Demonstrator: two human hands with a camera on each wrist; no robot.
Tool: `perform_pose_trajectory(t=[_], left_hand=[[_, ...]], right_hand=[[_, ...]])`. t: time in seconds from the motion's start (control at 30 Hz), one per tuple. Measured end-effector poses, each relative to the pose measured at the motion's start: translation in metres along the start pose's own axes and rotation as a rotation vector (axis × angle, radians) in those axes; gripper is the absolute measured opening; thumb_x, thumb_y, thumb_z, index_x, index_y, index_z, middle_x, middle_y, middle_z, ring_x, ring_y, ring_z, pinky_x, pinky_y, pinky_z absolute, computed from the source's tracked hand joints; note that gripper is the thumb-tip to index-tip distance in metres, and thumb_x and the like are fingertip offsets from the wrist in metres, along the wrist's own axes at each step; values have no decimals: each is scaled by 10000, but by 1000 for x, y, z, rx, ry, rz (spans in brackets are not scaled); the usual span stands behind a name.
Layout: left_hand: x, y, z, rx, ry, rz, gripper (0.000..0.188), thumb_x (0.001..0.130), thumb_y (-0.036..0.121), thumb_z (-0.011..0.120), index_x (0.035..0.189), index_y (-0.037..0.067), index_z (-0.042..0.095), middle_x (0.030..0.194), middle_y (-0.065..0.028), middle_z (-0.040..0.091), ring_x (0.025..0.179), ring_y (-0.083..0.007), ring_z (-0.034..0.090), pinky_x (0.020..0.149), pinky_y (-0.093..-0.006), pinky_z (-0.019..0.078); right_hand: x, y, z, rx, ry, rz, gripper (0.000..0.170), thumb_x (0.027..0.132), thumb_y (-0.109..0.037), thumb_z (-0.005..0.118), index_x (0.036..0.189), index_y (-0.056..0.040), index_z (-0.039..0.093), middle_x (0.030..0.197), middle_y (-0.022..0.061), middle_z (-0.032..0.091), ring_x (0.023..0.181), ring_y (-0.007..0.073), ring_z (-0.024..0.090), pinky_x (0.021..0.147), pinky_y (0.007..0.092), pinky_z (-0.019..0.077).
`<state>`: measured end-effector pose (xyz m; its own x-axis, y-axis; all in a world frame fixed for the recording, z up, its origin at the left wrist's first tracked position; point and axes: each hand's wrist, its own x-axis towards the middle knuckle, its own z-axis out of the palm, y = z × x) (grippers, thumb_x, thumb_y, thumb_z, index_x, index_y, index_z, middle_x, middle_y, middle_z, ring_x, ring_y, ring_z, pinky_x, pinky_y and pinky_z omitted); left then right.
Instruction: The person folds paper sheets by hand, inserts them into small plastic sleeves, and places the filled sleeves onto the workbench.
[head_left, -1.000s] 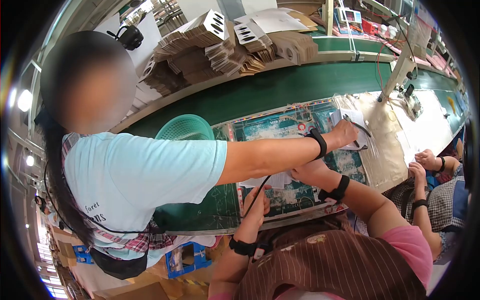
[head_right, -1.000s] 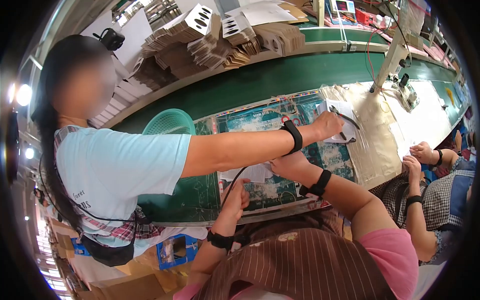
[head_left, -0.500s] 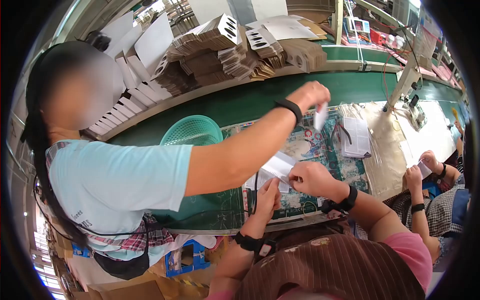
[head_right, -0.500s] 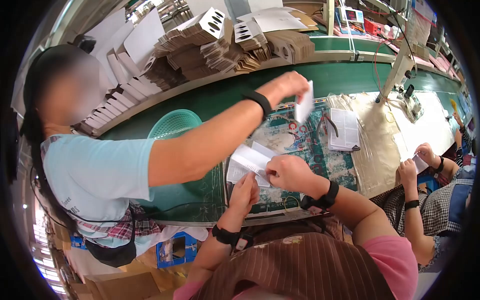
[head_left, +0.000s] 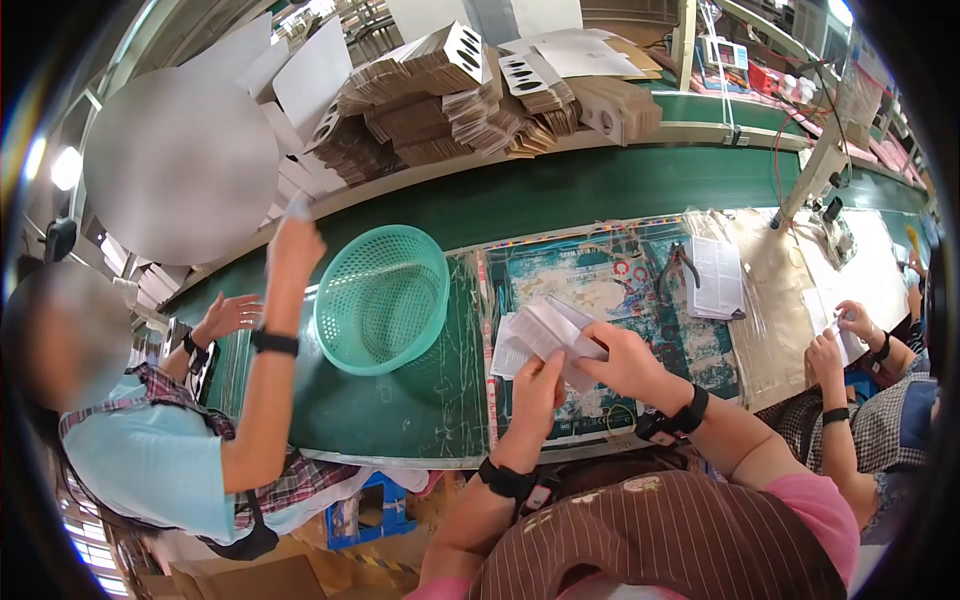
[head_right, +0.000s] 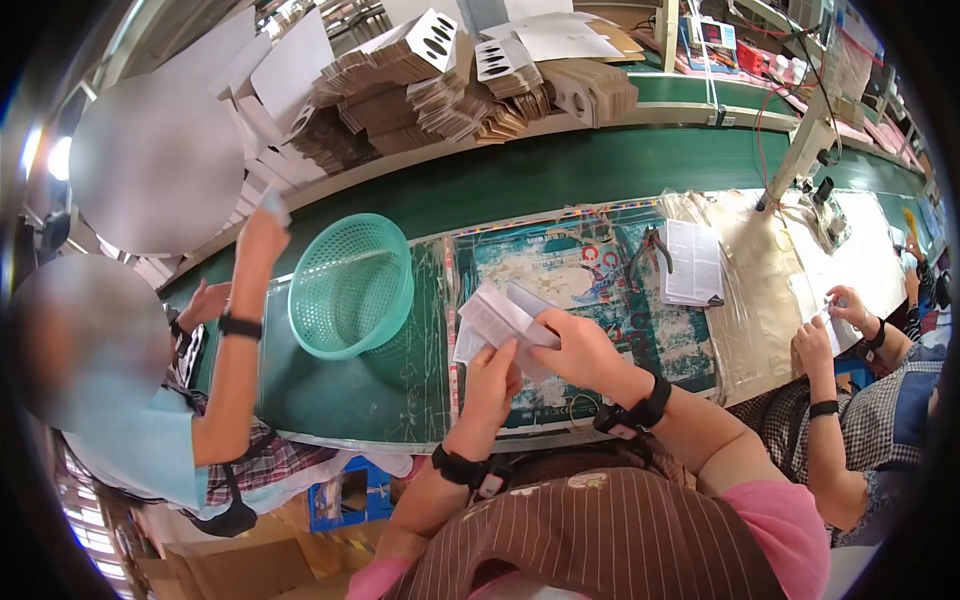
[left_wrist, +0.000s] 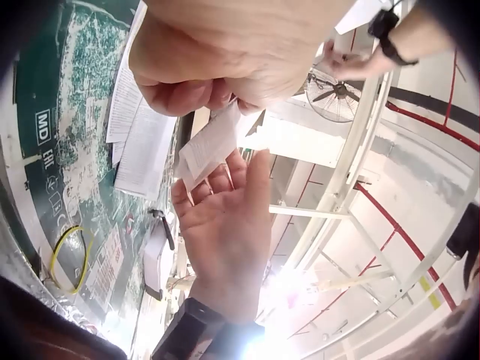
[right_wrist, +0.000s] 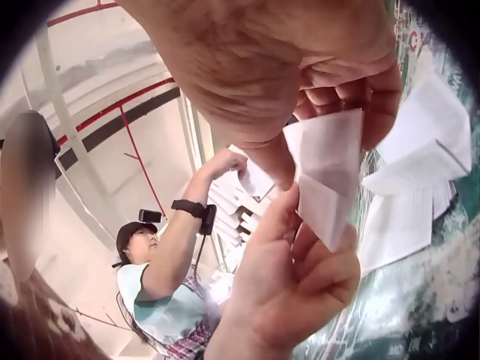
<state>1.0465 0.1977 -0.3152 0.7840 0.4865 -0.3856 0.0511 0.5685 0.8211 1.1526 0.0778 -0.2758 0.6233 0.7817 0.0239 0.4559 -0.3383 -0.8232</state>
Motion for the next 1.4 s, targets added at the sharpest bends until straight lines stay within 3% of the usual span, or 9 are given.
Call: perform_pose_trajectory(t=[0.2,0.33,0.57,0.63,0.83,0.97,1.03,1.3,1.4], left_hand=[[11,17,-9,-63,-15,57,189,887,209,577,766,90,493,502,71,305,383,-38,253,354,-219,179],[12,9,3,-177,99,-20,253,896,247,568,727,106,442,496,69,259,385,-44,234,352,-237,170],[2,19,-1,-354,-166,-207,217,909,184,403,709,101,400,560,37,302,441,-73,273,416,-238,250],[1,14,-11,-376,-261,-182,182,915,197,411,785,80,463,574,38,319,445,-65,274,414,-222,245],[-7,28,-5,-185,-123,-149,273,918,234,488,1073,23,566,589,64,303,463,-39,259,416,-203,243],[-7,30,-1,-32,-68,-60,273,918,239,514,1066,20,582,581,81,259,470,-33,242,418,-206,234],[-6,28,-1,-50,-96,-75,277,918,248,516,1057,17,583,575,83,253,467,-34,240,417,-207,229],[15,27,-19,-338,133,-3,339,929,355,477,1024,40,556,544,60,277,439,-57,258,394,-221,199],[7,33,-24,-287,98,-144,396,928,405,462,1058,43,553,563,59,309,438,-58,254,405,-224,214]], right_hand=[[5,6,-3,643,-30,116,464,700,-48,692,1120,2,501,902,105,610,796,139,590,695,263,473],[-2,12,14,625,3,147,415,735,-6,667,1128,-14,536,939,52,596,787,121,568,688,251,476],[-8,19,16,358,40,-230,360,703,141,553,984,-57,660,940,33,597,796,102,565,651,220,466],[-8,20,14,625,-50,99,332,724,128,521,972,-41,662,965,30,601,877,111,556,708,240,470],[-10,-5,-13,1052,-258,199,205,785,13,546,967,13,638,1004,71,602,912,121,563,764,249,473],[-10,-6,-16,1169,-103,307,175,827,-78,573,957,26,625,902,61,619,768,112,590,688,221,484],[-7,16,-6,634,-185,252,175,849,-132,582,910,28,619,757,46,619,662,107,580,622,225,477],[-15,8,-14,445,-48,199,129,844,-116,585,816,8,603,640,46,592,554,131,557,528,254,447],[-10,1,-19,-150,323,-212,51,776,-70,603,813,-37,615,655,38,566,576,193,550,536,273,443]])
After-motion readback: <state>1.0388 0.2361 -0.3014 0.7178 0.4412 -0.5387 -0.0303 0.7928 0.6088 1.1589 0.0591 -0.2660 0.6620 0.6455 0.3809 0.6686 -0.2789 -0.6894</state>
